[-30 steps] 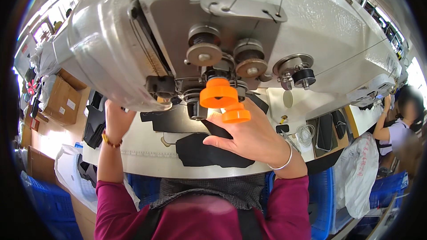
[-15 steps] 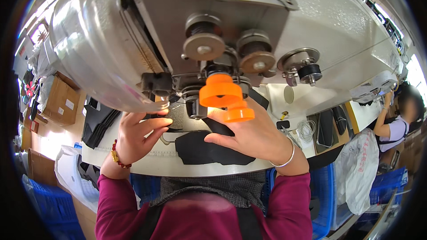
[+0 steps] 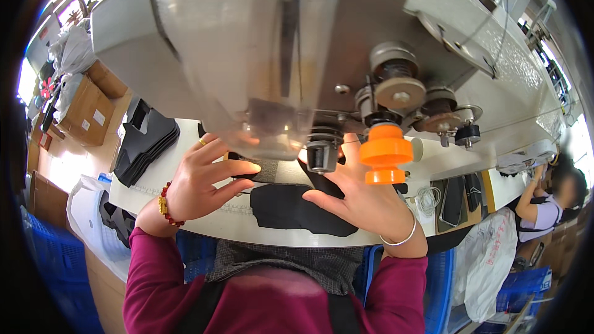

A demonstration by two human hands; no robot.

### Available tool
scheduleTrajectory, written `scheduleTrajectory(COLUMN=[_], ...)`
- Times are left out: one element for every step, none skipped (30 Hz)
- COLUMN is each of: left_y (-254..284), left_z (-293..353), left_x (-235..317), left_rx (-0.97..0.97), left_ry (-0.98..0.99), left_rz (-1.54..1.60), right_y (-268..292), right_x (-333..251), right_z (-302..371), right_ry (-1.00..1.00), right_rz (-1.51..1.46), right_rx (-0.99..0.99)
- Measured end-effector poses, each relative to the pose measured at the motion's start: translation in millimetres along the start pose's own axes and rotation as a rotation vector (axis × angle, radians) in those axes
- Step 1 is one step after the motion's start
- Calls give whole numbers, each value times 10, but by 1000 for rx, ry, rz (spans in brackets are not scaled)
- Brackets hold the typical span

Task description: Stitching together black synthetic material components to form shoe uppers using an industrial sewing machine.

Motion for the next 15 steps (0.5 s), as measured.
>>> scheduleTrajectory(left_y=[-9, -19, -16, -22, -20, -12, -12, -10, -1, -4, -7, -3, -3, -4, -3], left_z=[6, 12, 12, 16, 22, 32, 30, 30, 29, 34, 39, 45, 48, 51, 56], left_x=[-9, -20, -36, -30, -17, -26, -23, -20, -22, -30, -35, -38, -43, -48, -52], left_rx=[-12, -23, -15, -5, 6, 15, 16, 16, 25, 20, 16, 22, 25, 28, 33], left_ry=[-3, -6, -4, -31, -58, -52, -58, -65, -64, -60, -55, -53, -50, -47, -45], left_rz=[7, 15, 13, 15, 17, 13, 9, 5, 5, 11, 17, 16, 19, 21, 20], right_y=[-17, -8, 0, -7, -23, -56, -75, -75, -56, -37, -26, -28, -36, -42, -36], right_x=[21, 7, 5, 16, 41, 48, 60, 59, 39, 19, 5, -7, -2, 3, -11], right_z=[29, 36, 38, 38, 38, 40, 48, 49, 40, 29, 19, 12, 7, 3, -2], right_ry=[8, 16, 5, -3, -17, -7, 1, 8, 14, 14, 14, 20, 12, 3, 8], right_rz=[22, 24, 36, 45, 37, 36, 40, 44, 49, 56, 63, 64, 51, 38, 39], right_rx=[-1, -3, -5, -9, -20, -23, -13, -3, -6, -6, -6, -9, -19, -29, -31])
Point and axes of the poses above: each hand's wrist, its own z-axis away from the middle knuckle, its own y-axis out of the back of the hand, x = y × z, the point moved 9 cm from there along -z, towards the middle knuckle, and after that the axes turned 15 degrees about z, right-handed, at the moved point
